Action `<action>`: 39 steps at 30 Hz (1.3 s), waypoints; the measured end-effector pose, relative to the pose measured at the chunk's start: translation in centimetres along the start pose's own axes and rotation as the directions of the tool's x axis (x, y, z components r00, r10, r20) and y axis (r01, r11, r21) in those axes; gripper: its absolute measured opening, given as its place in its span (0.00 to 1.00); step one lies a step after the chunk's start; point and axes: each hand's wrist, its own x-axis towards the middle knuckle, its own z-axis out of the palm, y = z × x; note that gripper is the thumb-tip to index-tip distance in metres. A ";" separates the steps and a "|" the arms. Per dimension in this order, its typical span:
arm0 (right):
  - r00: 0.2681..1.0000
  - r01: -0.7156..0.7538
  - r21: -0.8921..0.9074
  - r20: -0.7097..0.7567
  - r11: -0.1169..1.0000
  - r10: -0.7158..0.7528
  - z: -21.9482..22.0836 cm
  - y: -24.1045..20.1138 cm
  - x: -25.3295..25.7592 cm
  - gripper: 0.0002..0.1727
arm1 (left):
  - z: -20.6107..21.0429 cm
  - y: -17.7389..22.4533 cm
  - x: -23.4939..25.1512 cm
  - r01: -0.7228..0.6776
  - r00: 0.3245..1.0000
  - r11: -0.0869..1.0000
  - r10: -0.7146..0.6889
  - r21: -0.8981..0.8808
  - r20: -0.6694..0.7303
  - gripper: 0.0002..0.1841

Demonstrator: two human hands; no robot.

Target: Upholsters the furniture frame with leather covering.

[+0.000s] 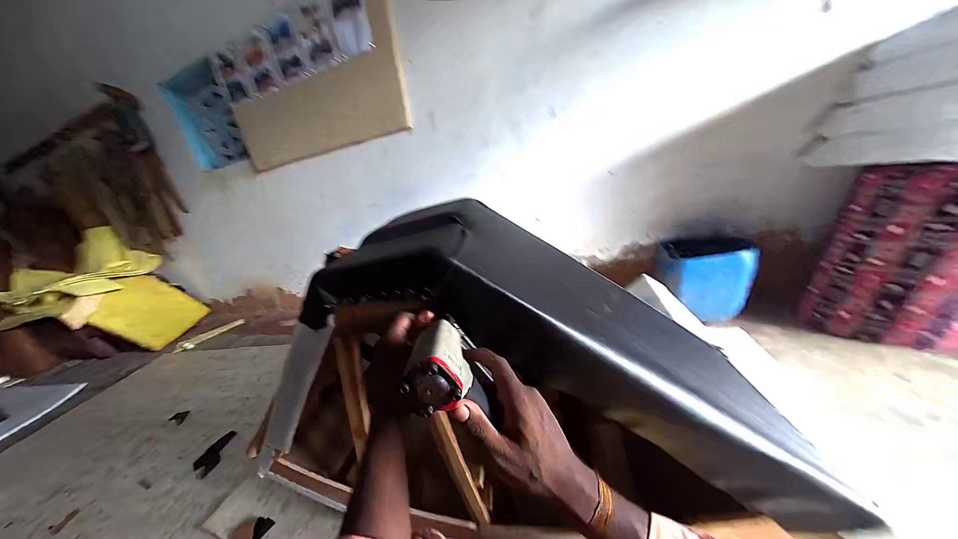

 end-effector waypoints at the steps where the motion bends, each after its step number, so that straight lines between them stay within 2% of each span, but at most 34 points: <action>1: 0.998 -0.026 0.064 0.062 0.998 0.022 -1.4 0.4 -1.6 0.47 | 0.4 0.0 0.3 0.065 0.998 0.996 -0.066 0.059 0.019 0.22; 4: 0.973 -0.134 0.160 0.210 0.978 0.099 -5.6 2.7 -8.0 0.43 | 0.9 -1.0 0.5 0.045 0.999 0.991 -0.043 0.123 -0.017 0.21; 6: 0.947 -0.235 0.086 0.244 0.968 0.208 -7.9 4.7 -12.7 0.42 | 1.0 -1.4 0.4 0.072 0.997 0.996 -0.070 0.055 -0.038 0.21; 10: 0.892 -0.366 -0.130 0.231 0.921 0.387 -12.3 6.8 -19.6 0.42 | 2.4 -0.4 -0.4 0.204 0.971 0.953 -0.226 -0.224 -0.079 0.21; 13: 0.838 -0.438 -0.217 0.253 0.872 0.484 -14.6 7.2 -23.2 0.38 | 4.9 1.2 -1.7 0.262 0.902 0.792 -0.405 -0.551 -0.152 0.18; 16: 0.771 -0.510 -0.278 0.273 0.814 0.576 -15.7 7.9 -25.5 0.36 | 8.6 3.1 -4.4 0.320 0.872 0.610 -0.489 -0.725 -0.026 0.21; 19: 0.765 -0.535 -0.241 0.270 0.810 0.585 -16.0 8.8 -26.0 0.35 | 12.7 4.8 -7.6 0.359 0.896 0.549 -0.430 -0.755 0.113 0.16; 21: 0.805 -0.514 -0.185 0.232 0.838 0.545 -16.6 9.2 -25.6 0.35 | 15.1 5.8 -9.0 0.382 0.910 0.575 -0.372 -0.724 0.184 0.13; 22: 0.835 -0.493 -0.151 0.193 0.857 0.515 -17.0 9.4 -25.3 0.37 | 16.1 6.2 -9.5 0.403 0.909 0.598 -0.348 -0.693 0.229 0.15; 24: 0.900 -0.428 -0.086 0.052 0.900 0.433 -17.6 9.8 -25.0 0.40 | 17.7 6.7 -9.9 0.420 0.907 0.634 -0.312 -0.650 0.282 0.23; 26: 0.928 -0.358 -0.065 -0.136 0.932 0.347 -18.3 9.9 -24.5 0.43 | 19.1 7.8 -10.1 0.400 0.916 0.663 -0.266 -0.633 0.300 0.29; 27: 0.920 -0.348 -0.090 -0.223 0.933 0.321 -18.8 10.2 -23.9 0.43 | 19.7 8.5 -10.2 0.384 0.922 0.681 -0.250 -0.623 0.295 0.29; 29: 0.880 -0.393 -0.224 -0.373 0.892 0.294 -20.1 11.4 -22.7 0.44 | 21.2 9.3 -10.4 0.302 0.953 0.730 -0.207 -0.613 0.223 0.23; 32: 0.825 -0.484 -0.464 -0.526 0.742 0.209 -21.9 15.6 -20.9 0.50 | 23.3 8.4 -11.0 0.098 0.993 0.800 -0.043 -0.592 0.106 0.16; 34: 0.807 -0.515 -0.524 -0.562 0.678 0.178 -22.8 19.4 -20.9 0.57 | 24.0 7.7 -11.6 -0.018 0.995 0.850 0.065 -0.526 0.071 0.19; 35: 0.806 -0.509 -0.525 -0.568 0.682 0.165 -23.1 20.9 -21.1 0.59 | 24.2 7.7 -11.9 -0.058 0.994 0.878 0.096 -0.476 0.056 0.20; 39: 0.792 -0.480 -0.486 -0.598 0.730 0.122 -23.3 23.6 -22.1 0.62 | 24.3 7.8 -13.3 -0.082 0.984 0.932 0.133 -0.352 0.122 0.23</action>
